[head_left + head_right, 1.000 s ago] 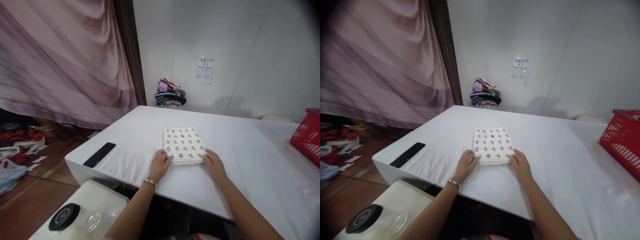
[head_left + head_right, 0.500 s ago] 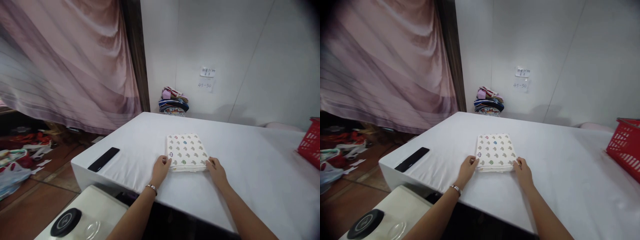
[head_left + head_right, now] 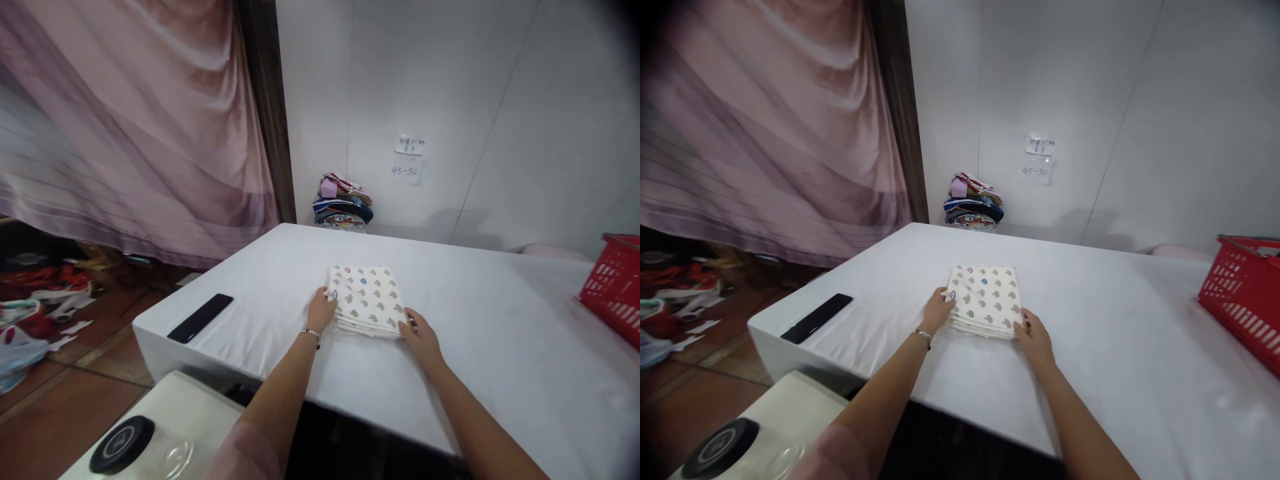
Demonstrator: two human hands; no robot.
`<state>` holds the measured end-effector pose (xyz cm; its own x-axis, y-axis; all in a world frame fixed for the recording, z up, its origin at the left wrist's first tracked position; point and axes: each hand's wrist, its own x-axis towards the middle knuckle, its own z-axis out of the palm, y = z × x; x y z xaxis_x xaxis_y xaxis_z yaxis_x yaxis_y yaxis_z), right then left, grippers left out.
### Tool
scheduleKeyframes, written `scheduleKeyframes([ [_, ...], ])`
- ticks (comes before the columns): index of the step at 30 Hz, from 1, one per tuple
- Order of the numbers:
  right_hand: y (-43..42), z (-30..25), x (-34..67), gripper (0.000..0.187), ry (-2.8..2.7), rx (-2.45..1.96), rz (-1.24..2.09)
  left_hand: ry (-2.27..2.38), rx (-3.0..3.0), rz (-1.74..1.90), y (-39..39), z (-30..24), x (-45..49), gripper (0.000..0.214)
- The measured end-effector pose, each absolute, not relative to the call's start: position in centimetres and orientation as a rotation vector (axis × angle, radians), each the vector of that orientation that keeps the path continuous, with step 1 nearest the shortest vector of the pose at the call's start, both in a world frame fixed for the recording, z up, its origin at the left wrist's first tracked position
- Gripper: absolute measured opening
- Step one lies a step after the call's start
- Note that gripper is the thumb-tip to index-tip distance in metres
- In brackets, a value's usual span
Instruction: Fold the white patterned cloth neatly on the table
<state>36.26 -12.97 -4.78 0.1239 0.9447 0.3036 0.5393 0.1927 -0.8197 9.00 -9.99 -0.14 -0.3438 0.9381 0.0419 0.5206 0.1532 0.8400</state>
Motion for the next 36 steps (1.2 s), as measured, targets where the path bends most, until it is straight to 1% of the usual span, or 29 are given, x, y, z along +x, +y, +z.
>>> scheduleKeyframes([
  [4, -13.2, -4.8, 36.2, 0.045, -1.609, -1.443, 0.52, 1.974, 1.319, 1.069, -11.2, -1.6, 8.5, 0.04],
  [10, -13.1, -4.9, 36.3, 0.043, -1.565, -1.424, 0.548, 2.021, 1.304, 1.199, -14.5, -2.0, 9.1, 0.044],
  [13, -13.2, -4.7, 36.3, 0.043, -1.51, -1.436, 0.59, 2.024, 1.308, 1.237, -15.3, -1.8, 9.4, 0.036],
  [17, -12.9, -4.4, 36.6, 0.042, -1.434, -1.419, 0.638, 2.025, 1.348, 1.257, -15.9, -1.8, 9.8, 0.02],
  [20, -12.6, -4.3, 37.1, 0.041, -1.398, -1.417, 0.599, 2.006, 1.425, 1.219, -16.4, -2.0, 10.0, 0.019],
  [23, -12.6, -4.3, 37.4, 0.036, -1.543, -1.422, 0.462, 1.979, 1.465, 1.198, -16.7, -2.1, 10.0, 0.023],
  [28, -13.2, -3.6, 36.3, 0.03, -1.768, -1.308, 0.055, 1.941, 1.496, 1.218, -17.0, -2.0, 10.0, 0.031],
  [30, -13.4, -2.8, 34.8, 0.028, -1.855, -1.181, 0.028, 1.932, 1.497, 1.218, -17.1, -1.9, 10.1, 0.032],
  [33, -13.6, -1.4, 31.7, 0.027, -2.04, -1.015, 0.09, 1.946, 1.479, 1.2, -17.1, -1.9, 10.2, 0.03],
  [36, -14.0, -0.8, 28.9, 0.031, -2.262, -0.929, 0.128, 1.963, 1.471, 1.196, -17.0, -2.1, 10.2, 0.027],
])
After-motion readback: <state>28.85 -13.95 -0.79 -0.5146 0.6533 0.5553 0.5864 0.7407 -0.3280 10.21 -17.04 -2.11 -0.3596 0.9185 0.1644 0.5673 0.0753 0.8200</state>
